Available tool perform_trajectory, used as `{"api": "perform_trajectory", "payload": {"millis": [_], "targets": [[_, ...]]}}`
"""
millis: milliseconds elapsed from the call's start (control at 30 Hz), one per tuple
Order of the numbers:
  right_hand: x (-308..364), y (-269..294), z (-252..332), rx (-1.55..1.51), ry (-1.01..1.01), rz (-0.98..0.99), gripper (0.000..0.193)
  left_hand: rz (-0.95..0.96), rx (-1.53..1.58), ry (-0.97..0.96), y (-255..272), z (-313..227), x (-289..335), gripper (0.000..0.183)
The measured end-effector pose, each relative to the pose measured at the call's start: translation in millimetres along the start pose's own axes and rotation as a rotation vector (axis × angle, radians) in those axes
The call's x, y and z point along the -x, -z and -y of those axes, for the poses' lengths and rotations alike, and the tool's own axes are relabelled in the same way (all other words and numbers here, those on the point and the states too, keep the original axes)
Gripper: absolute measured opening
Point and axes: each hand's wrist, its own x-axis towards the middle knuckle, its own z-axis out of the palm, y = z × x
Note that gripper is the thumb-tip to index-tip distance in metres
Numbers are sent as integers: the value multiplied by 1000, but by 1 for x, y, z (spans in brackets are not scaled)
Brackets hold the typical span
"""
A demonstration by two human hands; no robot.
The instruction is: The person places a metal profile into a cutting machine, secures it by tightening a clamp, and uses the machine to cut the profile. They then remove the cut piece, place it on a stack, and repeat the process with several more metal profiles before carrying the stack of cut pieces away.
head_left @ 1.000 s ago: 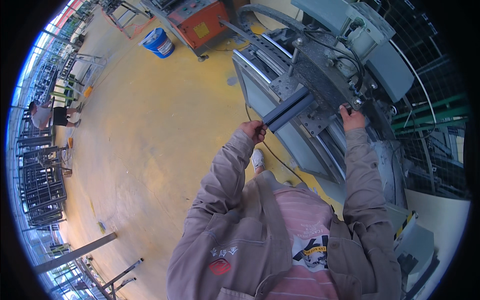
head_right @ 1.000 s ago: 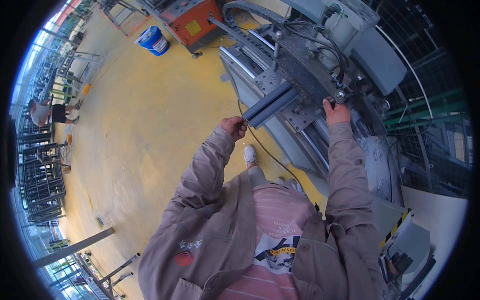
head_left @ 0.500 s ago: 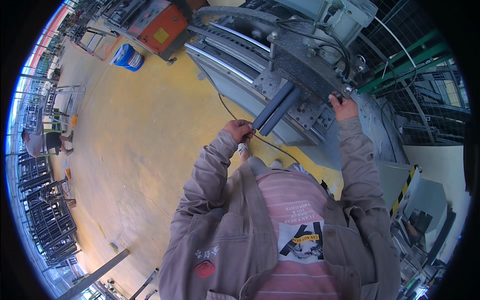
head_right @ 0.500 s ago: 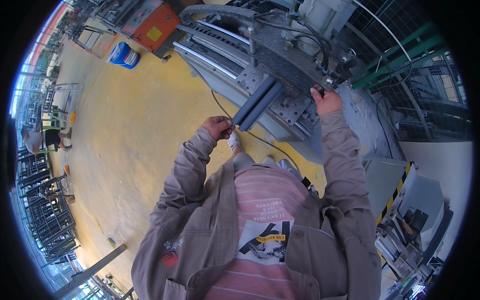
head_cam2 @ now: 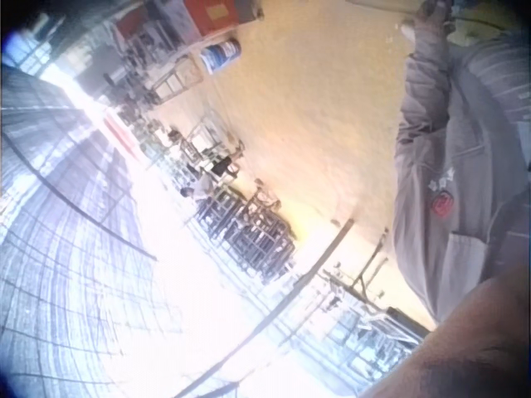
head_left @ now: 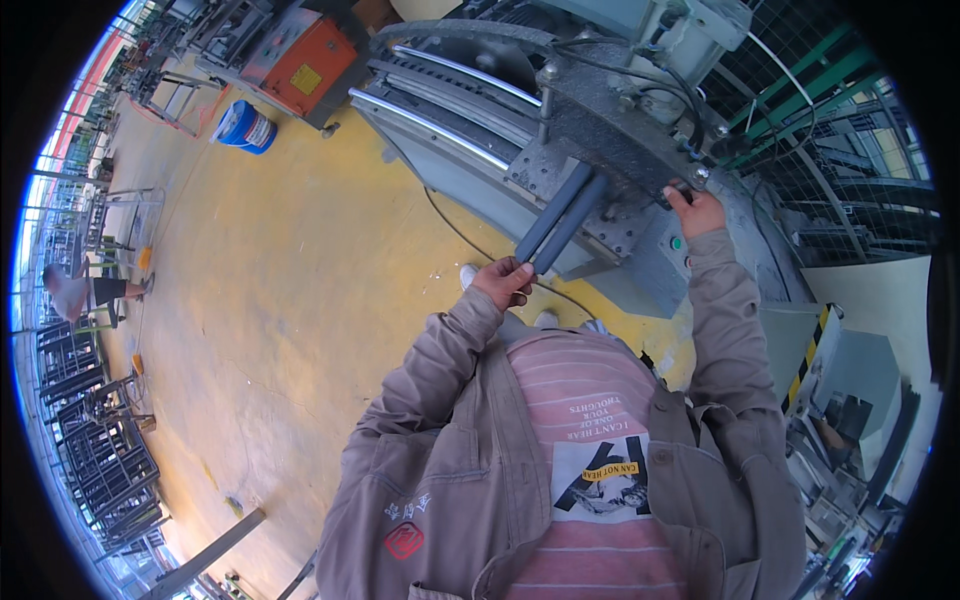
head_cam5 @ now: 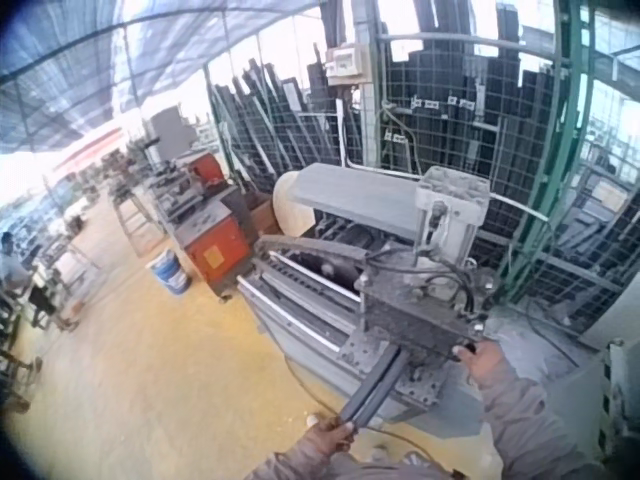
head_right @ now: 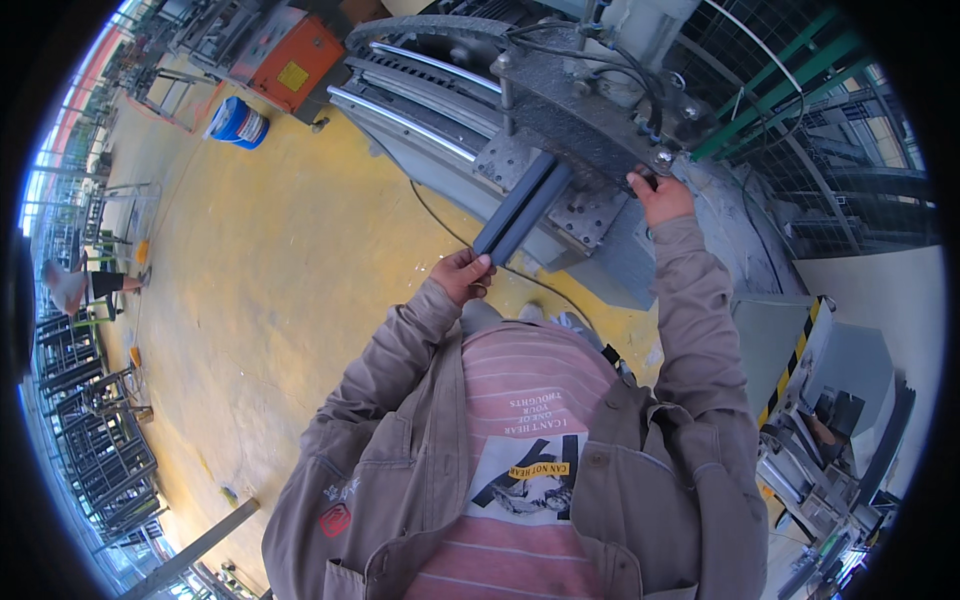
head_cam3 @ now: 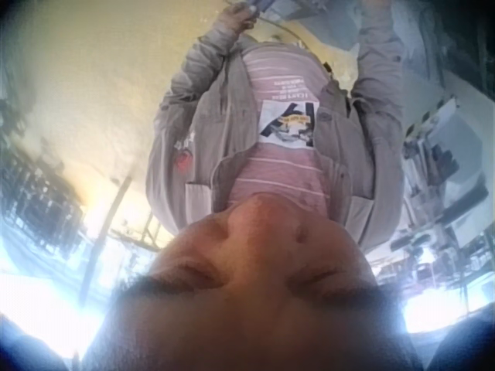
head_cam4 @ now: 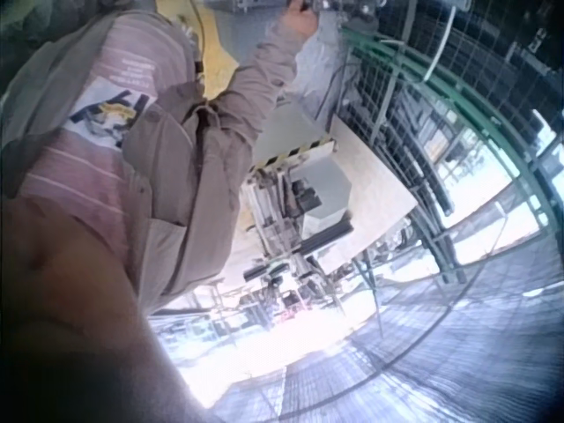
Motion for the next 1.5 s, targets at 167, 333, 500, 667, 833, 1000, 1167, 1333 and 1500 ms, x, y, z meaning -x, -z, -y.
{"api": "perform_trajectory", "payload": {"millis": [167,333,500,667,833,1000,1167,1333,1500], "targets": [[-22,46,-9,216,11,46,40,16,156,61,1,-9,-11,23],[-54,105,22,474,179,-91,46,156,351,102,8,3,-14,18],[-43,101,91,335,661,-202,37,76,434,42,14,24,-6,12],[-30,76,86,89,588,-252,36,-307,-267,-11,58,33,-3,42],[-23,57,92,-82,451,-310,47,-320,-543,-135,81,-40,-19,68],[-48,37,120,377,403,-397,59,-26,-882,-216,26,-75,-107,86],[48,-82,135,50,283,-670,47,-55,-944,-230,37,-36,-137,112],[94,-247,32,-553,-498,-410,100,92,-1030,-275,-42,-22,-178,112],[111,-254,12,-624,-711,-164,115,217,-900,-318,-8,36,-126,103]]}}
